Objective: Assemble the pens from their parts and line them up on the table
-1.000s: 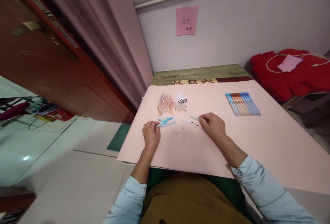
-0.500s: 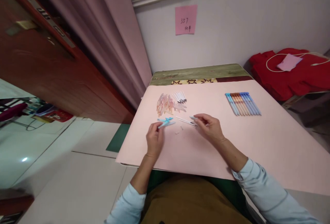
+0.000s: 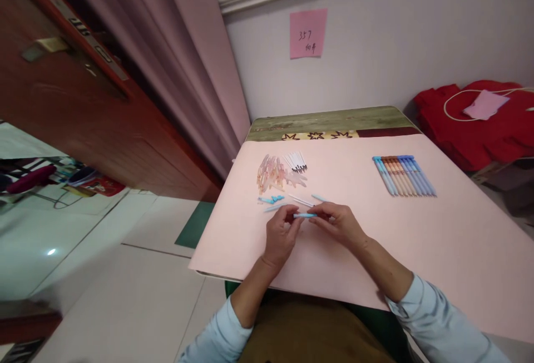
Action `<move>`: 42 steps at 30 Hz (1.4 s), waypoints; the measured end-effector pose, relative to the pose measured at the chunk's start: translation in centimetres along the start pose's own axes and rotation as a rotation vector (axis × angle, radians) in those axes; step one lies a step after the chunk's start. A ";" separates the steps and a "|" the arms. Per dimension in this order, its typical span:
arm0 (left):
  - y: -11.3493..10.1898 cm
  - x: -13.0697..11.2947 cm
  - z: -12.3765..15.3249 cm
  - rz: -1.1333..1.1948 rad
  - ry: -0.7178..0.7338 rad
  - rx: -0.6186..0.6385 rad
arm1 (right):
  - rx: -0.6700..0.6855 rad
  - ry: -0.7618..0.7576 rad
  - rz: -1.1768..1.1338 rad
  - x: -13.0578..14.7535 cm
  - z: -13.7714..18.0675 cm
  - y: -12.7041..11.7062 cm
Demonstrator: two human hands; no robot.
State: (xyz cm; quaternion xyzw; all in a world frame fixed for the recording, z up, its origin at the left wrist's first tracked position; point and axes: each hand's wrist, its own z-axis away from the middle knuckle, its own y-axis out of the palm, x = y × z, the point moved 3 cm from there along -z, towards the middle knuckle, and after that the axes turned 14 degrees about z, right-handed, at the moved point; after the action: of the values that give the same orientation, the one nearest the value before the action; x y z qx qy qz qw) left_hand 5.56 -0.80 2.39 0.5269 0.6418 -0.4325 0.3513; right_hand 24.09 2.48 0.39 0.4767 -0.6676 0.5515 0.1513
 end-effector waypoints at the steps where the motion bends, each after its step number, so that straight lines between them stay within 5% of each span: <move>1: -0.8 0.0 -0.4 -0.021 0.009 -0.015 | -0.013 0.003 0.016 0.1 0.0 -0.1; 6: -7.0 1.5 -2.4 -0.352 0.011 -0.201 | -0.205 0.142 0.023 -0.4 0.0 -0.9; 11: -10.0 4.9 -3.0 -0.546 -0.116 -0.121 | -0.315 0.328 -0.055 -1.0 0.1 -1.2; 18: -9.4 5.7 -3.4 -0.667 -0.034 -0.005 | -0.439 0.468 -0.150 -2.0 0.1 -1.5; 25: -9.7 5.1 -4.2 -0.780 -0.105 0.161 | -0.473 0.491 -0.190 -2.4 0.0 -1.7; 29: -9.3 3.7 -3.4 -0.790 -0.073 0.062 | -0.494 0.489 -0.166 -2.3 -0.1 -2.0; 31: -8.1 2.9 -3.0 -0.723 -0.027 0.038 | -0.492 0.477 -0.166 -2.3 -0.1 -2.0; 37: -1.8 1.8 -3.1 -0.621 0.084 0.323 | -0.471 0.448 -0.174 -2.3 -0.2 -1.9; 42: -0.7 2.3 -3.7 -0.714 0.020 0.388 | -0.501 0.465 -0.207 -2.2 -0.2 -2.1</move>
State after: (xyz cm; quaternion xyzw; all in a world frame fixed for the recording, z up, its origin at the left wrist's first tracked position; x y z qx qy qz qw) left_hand 4.46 3.38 1.86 0.3315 0.6943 -0.6353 0.0668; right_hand 26.83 3.83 0.12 0.3517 -0.6779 0.4460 0.4667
